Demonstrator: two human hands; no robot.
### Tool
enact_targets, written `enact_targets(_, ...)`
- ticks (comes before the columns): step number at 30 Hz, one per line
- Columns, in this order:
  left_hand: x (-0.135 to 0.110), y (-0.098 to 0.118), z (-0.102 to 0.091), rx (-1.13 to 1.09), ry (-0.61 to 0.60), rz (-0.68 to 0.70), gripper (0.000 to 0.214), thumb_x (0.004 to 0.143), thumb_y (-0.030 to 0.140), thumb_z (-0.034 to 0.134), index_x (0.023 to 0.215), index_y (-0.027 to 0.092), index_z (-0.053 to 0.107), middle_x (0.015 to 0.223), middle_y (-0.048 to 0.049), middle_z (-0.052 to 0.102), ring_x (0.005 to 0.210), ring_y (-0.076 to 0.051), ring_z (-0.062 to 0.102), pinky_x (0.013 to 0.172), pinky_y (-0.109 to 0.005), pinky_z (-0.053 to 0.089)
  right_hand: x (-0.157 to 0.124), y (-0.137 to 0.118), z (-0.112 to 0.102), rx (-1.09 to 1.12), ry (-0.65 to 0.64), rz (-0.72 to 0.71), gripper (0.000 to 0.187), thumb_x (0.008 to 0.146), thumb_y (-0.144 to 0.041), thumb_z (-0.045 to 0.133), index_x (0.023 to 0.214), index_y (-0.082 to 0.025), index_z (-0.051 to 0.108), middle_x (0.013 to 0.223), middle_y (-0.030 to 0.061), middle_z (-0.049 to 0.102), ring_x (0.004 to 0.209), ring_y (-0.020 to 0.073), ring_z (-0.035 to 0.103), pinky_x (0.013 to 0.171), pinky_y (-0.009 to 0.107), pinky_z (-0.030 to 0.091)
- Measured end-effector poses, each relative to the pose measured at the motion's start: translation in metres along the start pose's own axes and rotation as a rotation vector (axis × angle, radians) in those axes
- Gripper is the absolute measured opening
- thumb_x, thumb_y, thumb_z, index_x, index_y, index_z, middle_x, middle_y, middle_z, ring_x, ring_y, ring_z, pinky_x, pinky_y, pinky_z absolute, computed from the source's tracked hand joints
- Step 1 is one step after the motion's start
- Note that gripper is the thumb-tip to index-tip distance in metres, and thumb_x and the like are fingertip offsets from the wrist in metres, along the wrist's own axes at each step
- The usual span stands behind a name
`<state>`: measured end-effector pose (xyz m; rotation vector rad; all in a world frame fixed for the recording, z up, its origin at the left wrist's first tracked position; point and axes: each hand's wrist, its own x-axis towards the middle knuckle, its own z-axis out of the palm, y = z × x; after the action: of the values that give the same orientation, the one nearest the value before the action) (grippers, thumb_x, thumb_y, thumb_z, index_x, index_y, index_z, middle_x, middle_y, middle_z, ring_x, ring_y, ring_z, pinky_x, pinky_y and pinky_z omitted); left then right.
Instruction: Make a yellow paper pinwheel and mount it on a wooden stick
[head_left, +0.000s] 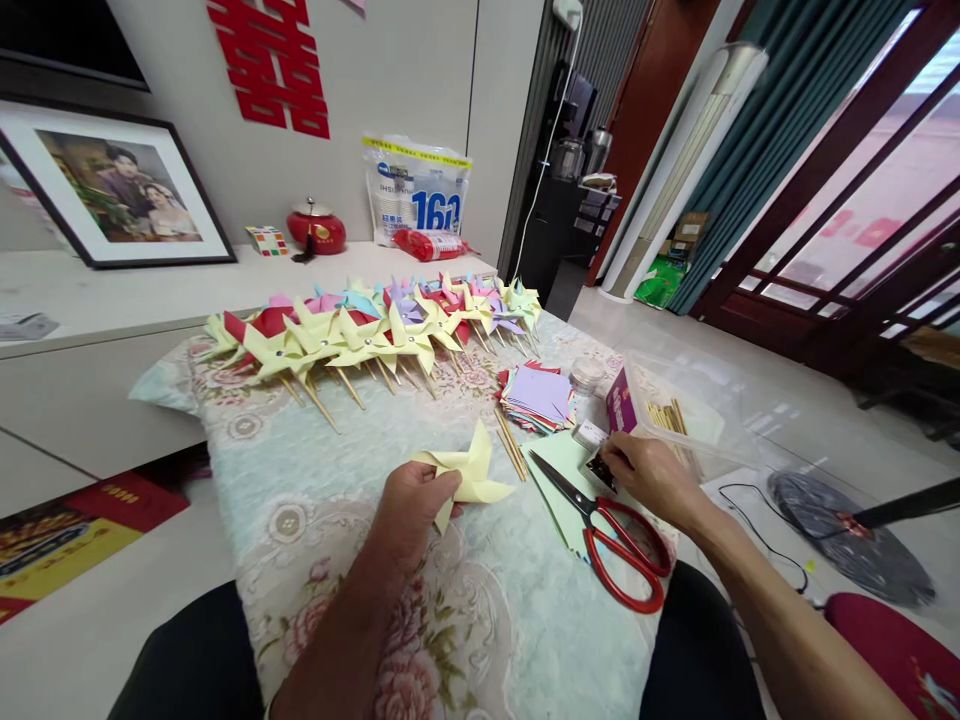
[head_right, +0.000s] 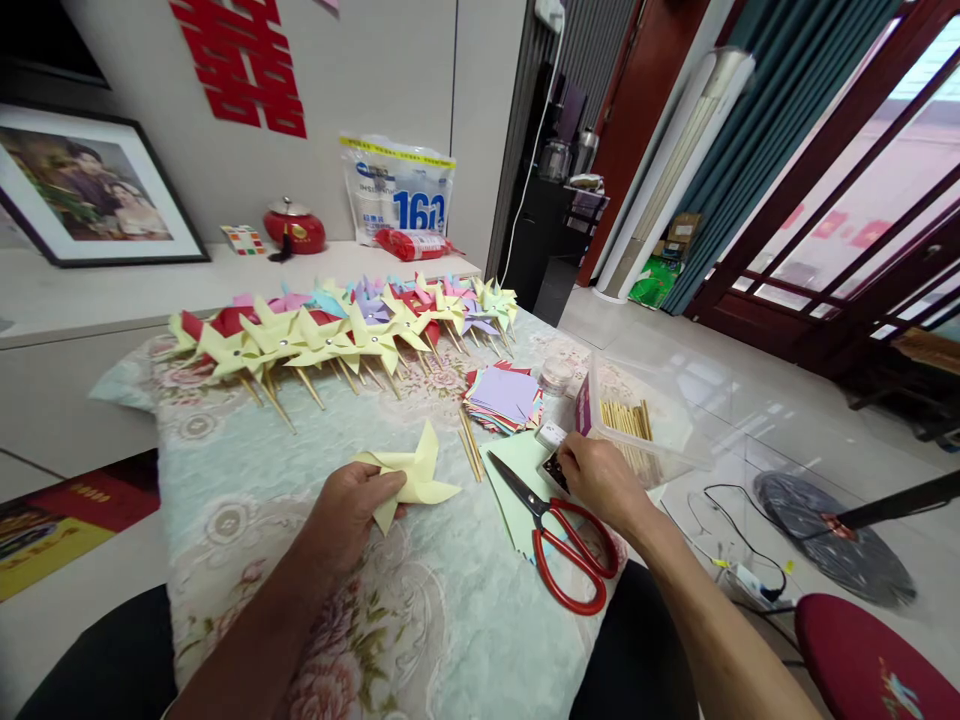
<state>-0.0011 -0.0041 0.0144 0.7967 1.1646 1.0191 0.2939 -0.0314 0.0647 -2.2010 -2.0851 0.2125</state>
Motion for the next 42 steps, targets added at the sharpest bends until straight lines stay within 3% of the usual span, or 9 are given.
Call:
enact_targets(8,0.001,0.0,-0.001,0.022,-0.009,0.011,0.013,0.057,0.026,0.07,0.06,0.013,0.069,0.049,-0.0009,0.064,0.045,-0.012,0.054,0.043,-0.021,0.041,0.002,-0.003,-0.001,-0.034,-0.031,0.022,0.019,0.089,-0.016,0.047,0.073,-0.02,0.056,0.068,0.0047,0.065,0.061,0.0168,0.053,0.057,0.028,0.028)
enact_targets(13,0.003,-0.004,-0.001,-0.007,0.0,0.016,0.017,0.057,0.026,0.072,0.066,0.012,0.071,0.052,-0.0007,0.066,0.045,-0.012,0.054,0.043,-0.021,0.043,-0.005,-0.01,-0.012,-0.017,0.022,0.042,0.019,0.087,-0.016,0.045,0.072,-0.021,0.055,0.069,0.0043,0.066,0.063,0.0175,0.055,0.058,0.028,0.031)
enact_targets(17,0.004,-0.005,-0.001,-0.039,0.023,0.019,0.021,0.054,0.027,0.072,0.069,0.012,0.073,0.058,-0.0029,0.07,0.048,-0.013,0.057,0.045,-0.023,0.047,-0.015,-0.033,-0.011,0.287,0.057,0.011,0.013,0.08,-0.018,0.049,0.069,-0.022,0.054,0.073,0.0034,0.07,0.062,0.0174,0.06,0.058,0.027,0.04)
enact_targets(20,0.003,-0.003,0.001,-0.114,0.052,0.014,0.025,0.051,0.027,0.073,0.071,0.012,0.074,0.059,-0.0037,0.071,0.05,-0.015,0.059,0.045,-0.023,0.047,-0.017,-0.06,0.003,0.592,-0.04,-0.046,0.013,0.075,-0.017,0.049,0.064,-0.023,0.047,0.077,0.0036,0.073,0.058,0.0157,0.065,0.054,0.025,0.043)
enact_targets(27,0.004,0.0,0.0,-0.227,0.148,0.118,0.022,0.053,0.027,0.073,0.067,0.01,0.072,0.057,-0.0028,0.069,0.049,-0.013,0.057,0.046,-0.022,0.046,0.005,-0.107,0.032,0.818,-0.159,-0.073,0.01,0.077,-0.018,0.051,0.069,-0.023,0.05,0.054,-0.0026,0.063,0.051,0.0141,0.06,0.051,0.024,0.042)
enact_targets(31,0.005,-0.001,-0.001,-0.234,0.212,0.128,0.022,0.055,0.027,0.071,0.07,0.011,0.072,0.054,-0.001,0.068,0.047,-0.013,0.058,0.048,-0.023,0.047,0.015,-0.117,0.038,1.031,-0.253,-0.094,0.011,0.08,-0.026,0.058,0.072,-0.021,0.054,0.055,-0.0047,0.058,0.049,0.0115,0.055,0.052,0.024,0.042)
enact_targets(37,0.007,-0.003,-0.002,-0.231,0.249,0.145,0.019,0.057,0.024,0.068,0.071,0.011,0.073,0.057,-0.0019,0.07,0.049,-0.014,0.061,0.048,-0.022,0.047,0.014,-0.115,0.045,1.463,-0.371,0.023,0.028,0.072,-0.038,0.079,0.072,-0.017,0.061,0.06,-0.0044,0.059,0.046,0.007,0.052,0.048,0.02,0.041)
enact_targets(42,0.007,-0.004,0.0,-0.177,0.267,0.152,0.018,0.057,0.023,0.068,0.07,0.011,0.074,0.056,-0.0014,0.07,0.049,-0.014,0.061,0.047,-0.022,0.047,0.01,-0.113,0.046,1.656,-0.428,0.065,0.033,0.068,-0.04,0.086,0.075,-0.016,0.065,0.062,-0.0039,0.061,0.044,0.0048,0.05,0.048,0.019,0.04)
